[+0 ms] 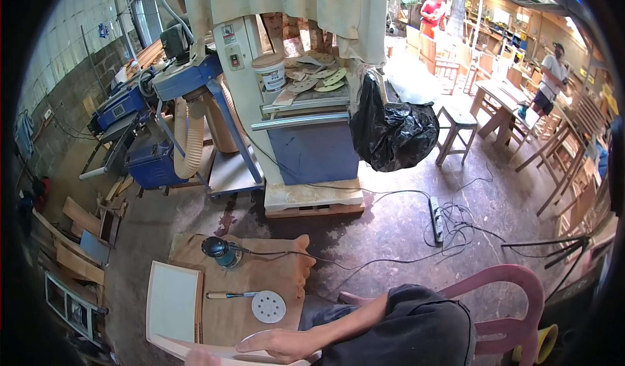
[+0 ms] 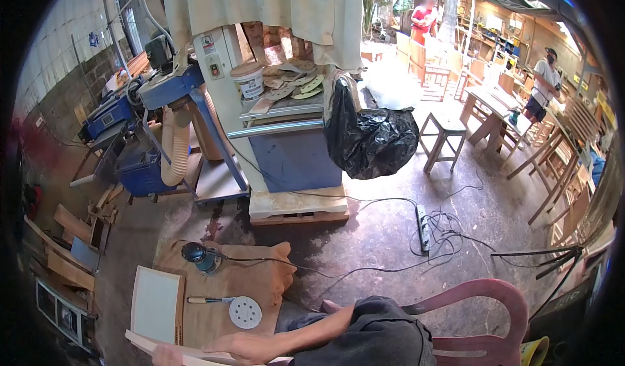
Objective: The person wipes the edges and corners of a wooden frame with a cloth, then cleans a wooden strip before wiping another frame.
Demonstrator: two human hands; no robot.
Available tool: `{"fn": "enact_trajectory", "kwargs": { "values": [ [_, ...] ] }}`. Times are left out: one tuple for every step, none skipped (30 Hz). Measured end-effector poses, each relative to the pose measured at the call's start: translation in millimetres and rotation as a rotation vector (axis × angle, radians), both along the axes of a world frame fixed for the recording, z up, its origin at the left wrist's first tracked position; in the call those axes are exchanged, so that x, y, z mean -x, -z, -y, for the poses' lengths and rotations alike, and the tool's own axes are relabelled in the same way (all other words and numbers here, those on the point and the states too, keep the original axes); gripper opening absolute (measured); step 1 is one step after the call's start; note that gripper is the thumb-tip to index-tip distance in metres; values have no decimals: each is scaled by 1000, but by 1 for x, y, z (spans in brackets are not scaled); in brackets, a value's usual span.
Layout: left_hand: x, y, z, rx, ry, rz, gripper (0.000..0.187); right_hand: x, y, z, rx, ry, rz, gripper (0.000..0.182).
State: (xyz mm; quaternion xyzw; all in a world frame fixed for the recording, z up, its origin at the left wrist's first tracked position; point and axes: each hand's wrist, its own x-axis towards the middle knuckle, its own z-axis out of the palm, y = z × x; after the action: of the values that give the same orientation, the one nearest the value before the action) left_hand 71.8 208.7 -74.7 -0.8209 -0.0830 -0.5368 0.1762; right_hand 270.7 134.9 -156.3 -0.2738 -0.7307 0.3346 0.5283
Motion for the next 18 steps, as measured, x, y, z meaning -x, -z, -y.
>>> {"fn": "enact_trajectory", "kwargs": {
  "values": [
    [18, 10, -9, 3, -76, 2, 43, 0, 0, 0, -13, -5, -1, 52],
    [29, 14, -17, 3, -149, 4, 43, -1, 0, 0, -28, -9, -3, 53],
    [29, 5, -24, 23, -195, 45, 43, -2, -3, 1, 12, -19, 24, 53],
    [30, -5, -30, 45, -241, 85, 43, -2, -8, 4, 52, -28, 50, 54],
    [31, -13, -35, 68, -287, 126, 43, -3, -10, 6, 95, -39, 76, 54],
    [35, -15, -41, 98, -311, 126, 42, -2, -9, 7, 78, -23, 68, 55],
    [42, -15, -47, 127, -336, 125, 42, 0, -7, 7, 62, -9, 59, 55],
    [49, -15, -54, 157, -361, 125, 41, 2, -5, 7, 46, 6, 51, 55],
    [56, -13, -61, 165, -362, 130, 40, 2, -3, 7, 63, 2, 73, 56],
    [59, -13, -64, 162, -363, 107, 40, 3, -1, 7, 80, -4, 95, 56],
    [62, -15, -65, 159, -364, 85, 40, 4, 2, 6, 97, -9, 118, 56],
    [63, -18, -65, 156, -365, 63, 40, 4, 6, 5, 77, -6, 114, 56],
    [61, -21, -63, 134, -403, 46, 40, 5, 10, 5, 57, -3, 109, 56],
    [55, -27, -57, 113, -441, 27, 39, 5, 13, 4, 38, -1, 105, 57],
    [48, -30, -51, 92, -480, 9, 39, 6, 15, 4, 46, 4, 101, 57],
    [42, -31, -44, 86, -443, 3, 38, 7, 17, 5, 54, 7, 97, 57],
    [35, -31, -36, 81, -407, -2, 38, 8, 18, 5, 62, 9, 95, 58],
    [28, -29, -26, 76, -369, -7, 37, 5, 8, 6, 78, -18, 101, 58]
  ]
}}
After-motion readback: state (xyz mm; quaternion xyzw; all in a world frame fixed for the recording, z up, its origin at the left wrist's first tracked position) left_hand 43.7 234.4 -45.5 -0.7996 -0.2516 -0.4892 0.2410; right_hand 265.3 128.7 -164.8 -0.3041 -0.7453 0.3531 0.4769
